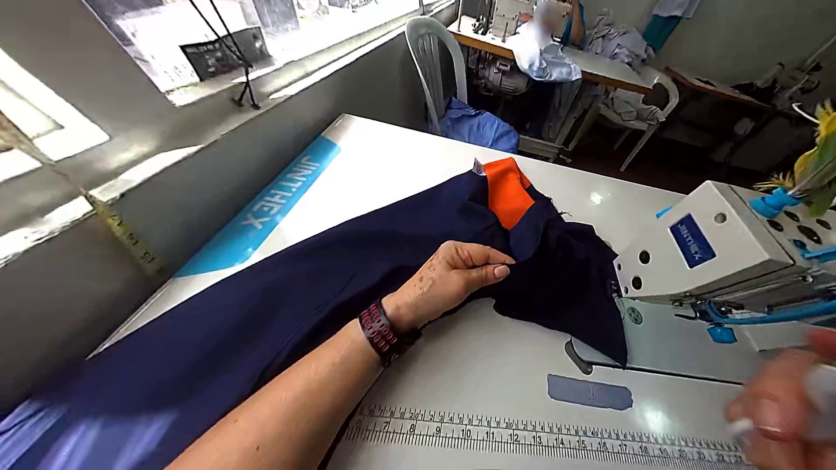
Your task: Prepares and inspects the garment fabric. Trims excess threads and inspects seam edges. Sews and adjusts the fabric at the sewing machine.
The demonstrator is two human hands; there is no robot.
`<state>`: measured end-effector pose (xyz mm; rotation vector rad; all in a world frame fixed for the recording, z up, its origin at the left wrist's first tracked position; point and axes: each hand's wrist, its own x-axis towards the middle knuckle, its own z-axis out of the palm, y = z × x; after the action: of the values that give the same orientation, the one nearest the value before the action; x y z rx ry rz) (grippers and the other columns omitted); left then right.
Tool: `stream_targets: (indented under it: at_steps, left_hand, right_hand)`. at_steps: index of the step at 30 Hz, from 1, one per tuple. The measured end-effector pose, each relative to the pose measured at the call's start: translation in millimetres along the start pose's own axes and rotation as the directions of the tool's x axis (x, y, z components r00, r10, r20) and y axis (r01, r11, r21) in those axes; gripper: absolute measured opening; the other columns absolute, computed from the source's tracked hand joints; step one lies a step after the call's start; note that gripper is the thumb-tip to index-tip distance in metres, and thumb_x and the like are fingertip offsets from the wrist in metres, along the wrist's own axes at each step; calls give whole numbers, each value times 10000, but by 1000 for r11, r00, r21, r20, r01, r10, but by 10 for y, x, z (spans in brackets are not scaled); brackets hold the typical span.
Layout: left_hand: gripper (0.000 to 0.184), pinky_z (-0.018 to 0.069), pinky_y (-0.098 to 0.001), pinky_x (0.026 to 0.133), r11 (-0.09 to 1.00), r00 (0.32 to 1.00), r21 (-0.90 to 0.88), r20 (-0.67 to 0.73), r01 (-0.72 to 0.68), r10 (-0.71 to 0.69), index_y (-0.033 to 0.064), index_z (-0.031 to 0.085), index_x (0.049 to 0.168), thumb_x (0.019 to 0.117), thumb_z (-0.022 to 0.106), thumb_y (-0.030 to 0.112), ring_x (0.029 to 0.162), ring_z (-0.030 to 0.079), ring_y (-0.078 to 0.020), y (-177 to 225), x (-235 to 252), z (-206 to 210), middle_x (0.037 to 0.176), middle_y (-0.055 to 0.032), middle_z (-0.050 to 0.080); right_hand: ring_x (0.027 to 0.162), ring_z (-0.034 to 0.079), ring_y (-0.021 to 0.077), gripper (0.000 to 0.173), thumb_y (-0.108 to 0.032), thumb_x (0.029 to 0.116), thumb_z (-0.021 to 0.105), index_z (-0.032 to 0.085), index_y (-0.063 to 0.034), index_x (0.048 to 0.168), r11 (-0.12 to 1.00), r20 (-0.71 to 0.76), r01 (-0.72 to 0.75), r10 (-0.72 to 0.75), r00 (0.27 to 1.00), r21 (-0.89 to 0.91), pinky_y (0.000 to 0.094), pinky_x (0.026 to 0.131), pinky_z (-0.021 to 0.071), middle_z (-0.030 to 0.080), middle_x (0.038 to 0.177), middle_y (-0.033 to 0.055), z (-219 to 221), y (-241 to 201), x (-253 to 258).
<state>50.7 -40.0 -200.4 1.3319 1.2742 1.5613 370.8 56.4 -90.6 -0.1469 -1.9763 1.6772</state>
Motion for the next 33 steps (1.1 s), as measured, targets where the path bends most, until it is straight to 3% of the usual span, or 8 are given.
stream_targets:
  at_steps: [4,9,12,14,16,21,26,33]
  left_hand:
    - [192,525,-150,654,998,998,-62,60,33,-29,58,779,946,985,598,10,715,642,21,6,11,-41,793,46,726]
    - [194,484,-131,596,996,994,-51,76,78,-74,43,770,930,995,591,9,661,603,30,31,34,-105,744,47,696]
    - [186,491,-131,611,997,996,-40,60,65,-62,33,764,939,998,589,9,678,608,32,8,37,-96,757,45,696]
    - [177,483,-127,608,998,995,-3,71,63,-63,33,762,951,1002,592,24,683,604,36,18,34,-89,765,47,693]
    - [160,492,-129,616,998,995,27,84,52,-55,30,761,979,1002,602,34,695,614,31,22,30,-79,787,41,702]
    - [124,454,-115,551,998,997,-63,79,-5,10,56,589,1012,970,593,-61,597,568,18,14,40,-65,714,31,646]
    - [195,418,-135,518,943,986,289,55,-164,155,79,725,818,862,544,22,613,550,51,-45,25,-56,709,63,649]
    - [168,439,-154,574,844,954,451,59,-289,295,76,701,778,882,587,143,680,580,14,-125,28,-3,716,24,637]
  right_hand:
    - [844,613,4,458,-304,1011,626,525,-216,1450,994,187,-74,58,981,80,166,732,529,654,1042,-56,226,827,538]
    - [626,617,10,126,-168,1041,577,614,-144,1159,920,250,-280,213,945,275,155,575,542,675,921,17,440,1063,809]
    - [570,526,-51,189,-191,980,669,661,-194,1168,983,-60,-101,93,994,-153,97,519,462,647,849,-84,512,1100,822]
    - [671,519,-73,316,-179,919,717,619,-150,1218,861,-80,103,-164,983,-498,70,576,452,637,1101,-87,460,1121,918]
    - [662,510,-71,378,-151,870,721,642,-100,1236,815,-34,109,-156,987,-569,76,552,433,651,1220,-43,431,1066,1023]
    - [523,548,-10,293,-40,870,707,686,-112,1153,923,-137,-130,86,987,-362,116,429,430,732,892,-57,513,1088,1111]
    - [454,511,3,265,38,849,692,708,-91,1080,953,-206,-300,289,935,-27,133,399,432,723,822,10,588,1061,1110]
    - [478,528,12,278,35,855,690,700,-97,1100,955,-199,-271,245,949,-119,131,413,439,727,861,-1,625,1117,1079]
